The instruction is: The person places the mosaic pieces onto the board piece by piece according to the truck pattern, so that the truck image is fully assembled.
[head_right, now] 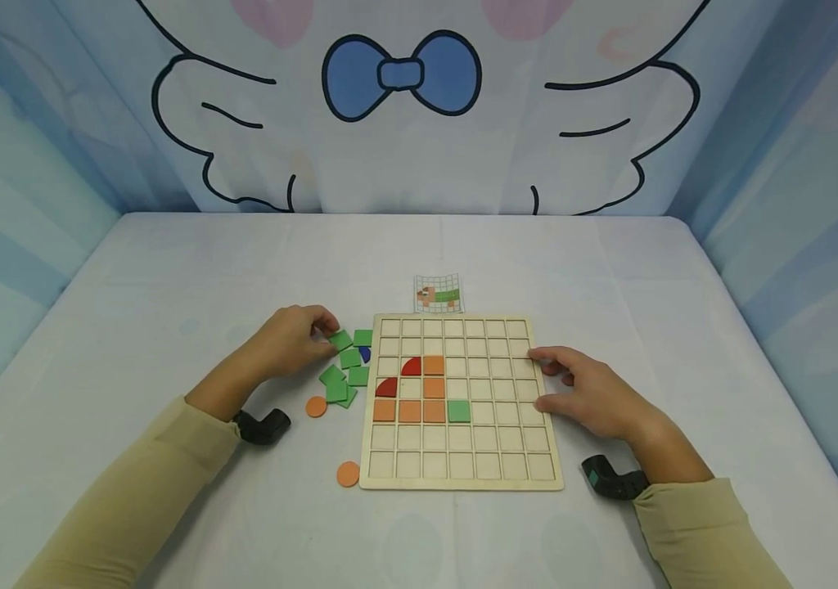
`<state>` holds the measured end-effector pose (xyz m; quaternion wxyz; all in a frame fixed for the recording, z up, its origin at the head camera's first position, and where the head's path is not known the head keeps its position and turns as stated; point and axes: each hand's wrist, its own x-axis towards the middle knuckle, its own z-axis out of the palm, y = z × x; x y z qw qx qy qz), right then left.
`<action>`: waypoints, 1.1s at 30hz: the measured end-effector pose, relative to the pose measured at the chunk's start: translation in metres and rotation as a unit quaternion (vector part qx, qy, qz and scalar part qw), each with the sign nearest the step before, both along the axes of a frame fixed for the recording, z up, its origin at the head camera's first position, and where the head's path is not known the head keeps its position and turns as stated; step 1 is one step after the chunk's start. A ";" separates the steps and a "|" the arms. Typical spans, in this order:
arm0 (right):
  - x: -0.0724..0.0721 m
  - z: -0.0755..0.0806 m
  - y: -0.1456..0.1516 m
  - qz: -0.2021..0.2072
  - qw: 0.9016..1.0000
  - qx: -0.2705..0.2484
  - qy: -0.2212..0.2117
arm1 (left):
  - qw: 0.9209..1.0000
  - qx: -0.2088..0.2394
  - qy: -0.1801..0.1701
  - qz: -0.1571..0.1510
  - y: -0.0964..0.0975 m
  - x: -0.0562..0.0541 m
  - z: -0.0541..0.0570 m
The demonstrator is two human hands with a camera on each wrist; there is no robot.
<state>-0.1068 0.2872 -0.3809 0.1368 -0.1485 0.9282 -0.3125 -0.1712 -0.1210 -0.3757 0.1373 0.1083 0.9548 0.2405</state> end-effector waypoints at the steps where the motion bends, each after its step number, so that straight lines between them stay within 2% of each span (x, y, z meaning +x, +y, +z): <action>1: 0.000 0.000 0.000 0.000 1.000 0.001 0.000 | 1.000 0.000 -0.001 0.001 0.000 0.000 0.000; 7: 0.001 0.002 0.001 -0.003 1.000 0.000 -0.001 | 1.000 0.000 -0.009 0.007 0.003 0.002 0.001; 18: 0.000 -0.002 0.000 -0.005 1.000 0.000 -0.002 | 1.000 -0.014 0.002 0.002 0.001 0.003 0.002; 24: 0.001 -0.001 0.000 -0.005 1.000 -0.001 -0.002 | 1.000 -0.004 0.010 0.006 0.001 0.003 0.009; 33: 0.001 0.000 0.000 -0.003 1.000 -0.001 0.000 | 1.000 0.003 0.011 -0.023 0.011 0.007 0.020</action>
